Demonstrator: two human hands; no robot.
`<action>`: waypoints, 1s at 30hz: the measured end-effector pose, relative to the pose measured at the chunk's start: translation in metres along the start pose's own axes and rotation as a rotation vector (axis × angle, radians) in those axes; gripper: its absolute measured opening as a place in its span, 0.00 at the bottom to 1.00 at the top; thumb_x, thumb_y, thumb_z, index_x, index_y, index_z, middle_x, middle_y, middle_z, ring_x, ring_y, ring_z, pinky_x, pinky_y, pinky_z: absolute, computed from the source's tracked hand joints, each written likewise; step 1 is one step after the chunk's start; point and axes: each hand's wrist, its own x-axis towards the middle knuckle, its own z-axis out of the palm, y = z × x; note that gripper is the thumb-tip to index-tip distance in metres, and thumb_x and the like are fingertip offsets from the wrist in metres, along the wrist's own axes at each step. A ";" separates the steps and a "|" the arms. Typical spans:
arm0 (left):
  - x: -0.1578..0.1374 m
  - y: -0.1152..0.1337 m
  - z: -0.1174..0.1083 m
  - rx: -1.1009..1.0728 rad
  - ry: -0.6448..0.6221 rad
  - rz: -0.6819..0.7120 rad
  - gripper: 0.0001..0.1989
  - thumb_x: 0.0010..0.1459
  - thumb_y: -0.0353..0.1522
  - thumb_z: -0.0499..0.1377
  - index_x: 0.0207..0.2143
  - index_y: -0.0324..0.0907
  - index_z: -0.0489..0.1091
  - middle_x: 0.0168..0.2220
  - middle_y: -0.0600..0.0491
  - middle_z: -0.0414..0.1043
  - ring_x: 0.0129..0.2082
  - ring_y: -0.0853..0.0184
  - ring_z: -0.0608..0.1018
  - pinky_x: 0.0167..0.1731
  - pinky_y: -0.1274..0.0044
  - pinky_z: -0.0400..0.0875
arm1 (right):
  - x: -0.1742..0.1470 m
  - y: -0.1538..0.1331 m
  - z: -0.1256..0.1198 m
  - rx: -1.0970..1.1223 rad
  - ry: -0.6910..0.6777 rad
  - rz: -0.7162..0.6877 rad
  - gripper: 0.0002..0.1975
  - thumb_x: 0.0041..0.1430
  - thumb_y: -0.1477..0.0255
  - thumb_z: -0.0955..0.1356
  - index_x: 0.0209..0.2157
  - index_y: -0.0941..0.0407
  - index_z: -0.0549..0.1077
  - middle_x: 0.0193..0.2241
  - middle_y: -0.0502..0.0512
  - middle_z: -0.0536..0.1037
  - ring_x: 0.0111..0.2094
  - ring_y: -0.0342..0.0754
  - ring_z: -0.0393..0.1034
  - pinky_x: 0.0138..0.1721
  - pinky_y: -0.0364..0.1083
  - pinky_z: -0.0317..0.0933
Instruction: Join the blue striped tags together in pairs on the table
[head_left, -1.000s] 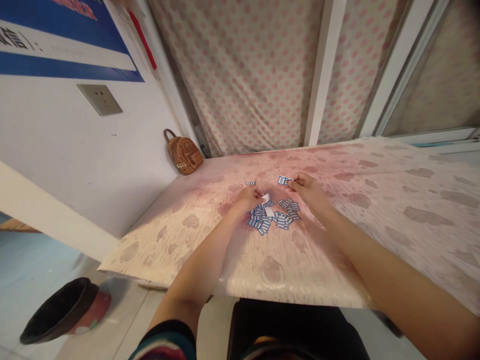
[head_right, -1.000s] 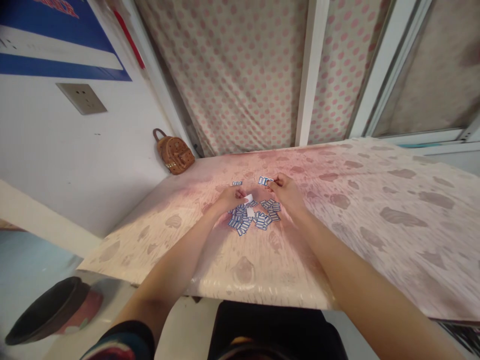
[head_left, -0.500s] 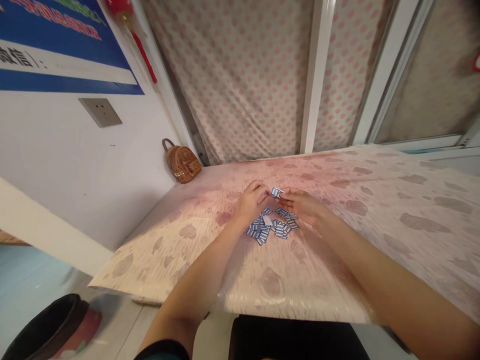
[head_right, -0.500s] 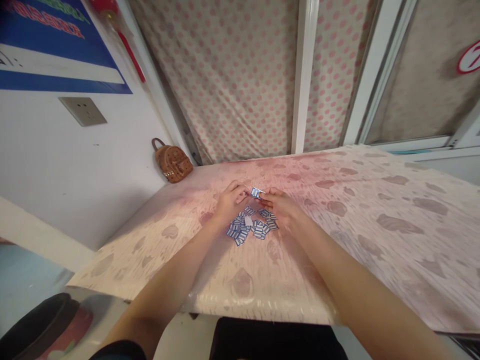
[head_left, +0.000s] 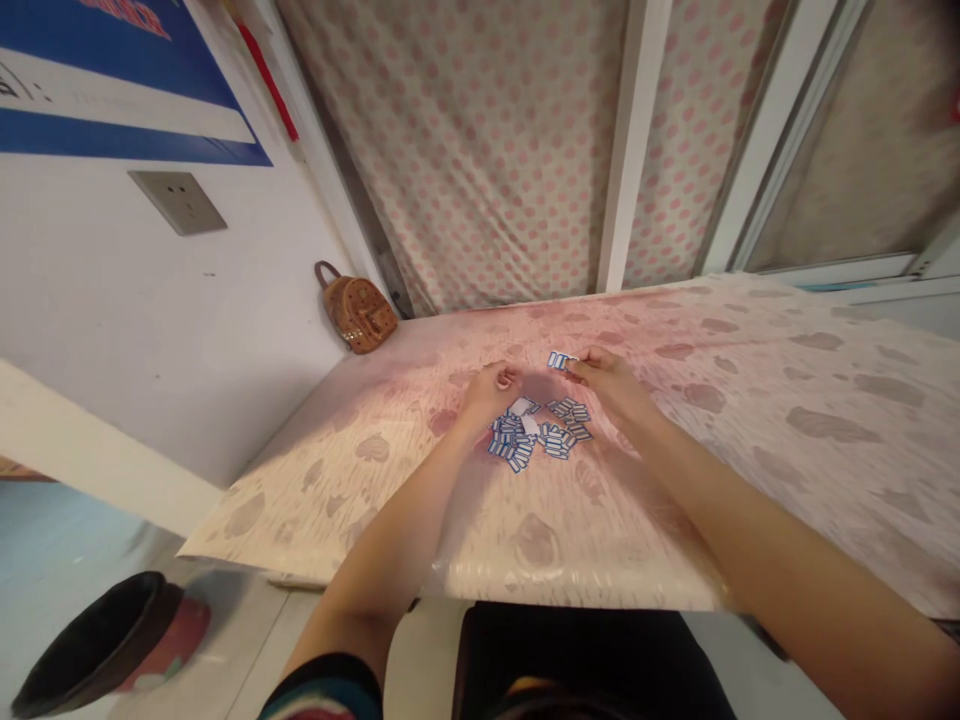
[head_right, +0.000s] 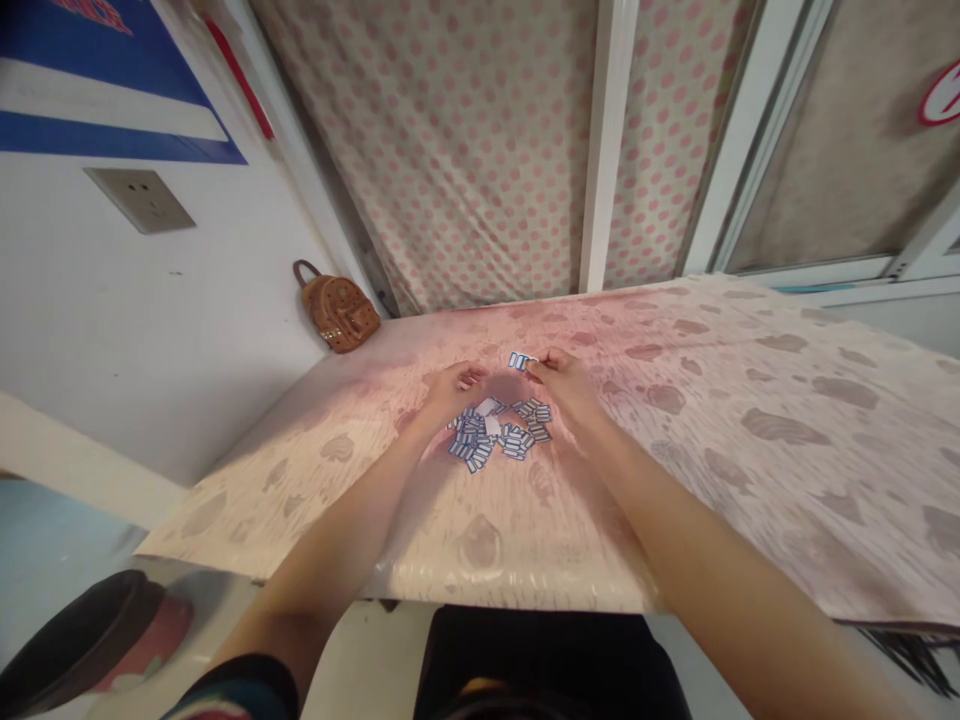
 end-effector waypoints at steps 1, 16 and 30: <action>-0.001 0.000 -0.002 0.067 -0.033 0.001 0.07 0.53 0.27 0.61 0.36 0.39 0.77 0.35 0.51 0.77 0.33 0.69 0.75 0.34 0.79 0.67 | 0.001 0.000 -0.001 0.012 0.014 -0.003 0.19 0.44 0.56 0.76 0.25 0.55 0.69 0.26 0.51 0.76 0.33 0.47 0.73 0.41 0.48 0.68; 0.001 -0.012 -0.008 0.333 -0.202 -0.234 0.12 0.39 0.36 0.73 0.21 0.42 0.73 0.21 0.56 0.71 0.23 0.69 0.72 0.23 0.80 0.61 | 0.003 0.003 0.001 -0.003 0.014 0.014 0.19 0.43 0.55 0.75 0.25 0.54 0.68 0.27 0.52 0.76 0.32 0.47 0.72 0.38 0.47 0.68; -0.002 0.017 -0.006 0.212 0.011 0.223 0.01 0.54 0.27 0.63 0.31 0.41 0.73 0.30 0.54 0.74 0.32 0.68 0.73 0.36 0.78 0.66 | -0.004 -0.004 0.004 0.159 -0.063 0.269 0.16 0.44 0.68 0.78 0.22 0.56 0.67 0.23 0.50 0.74 0.28 0.44 0.72 0.34 0.43 0.67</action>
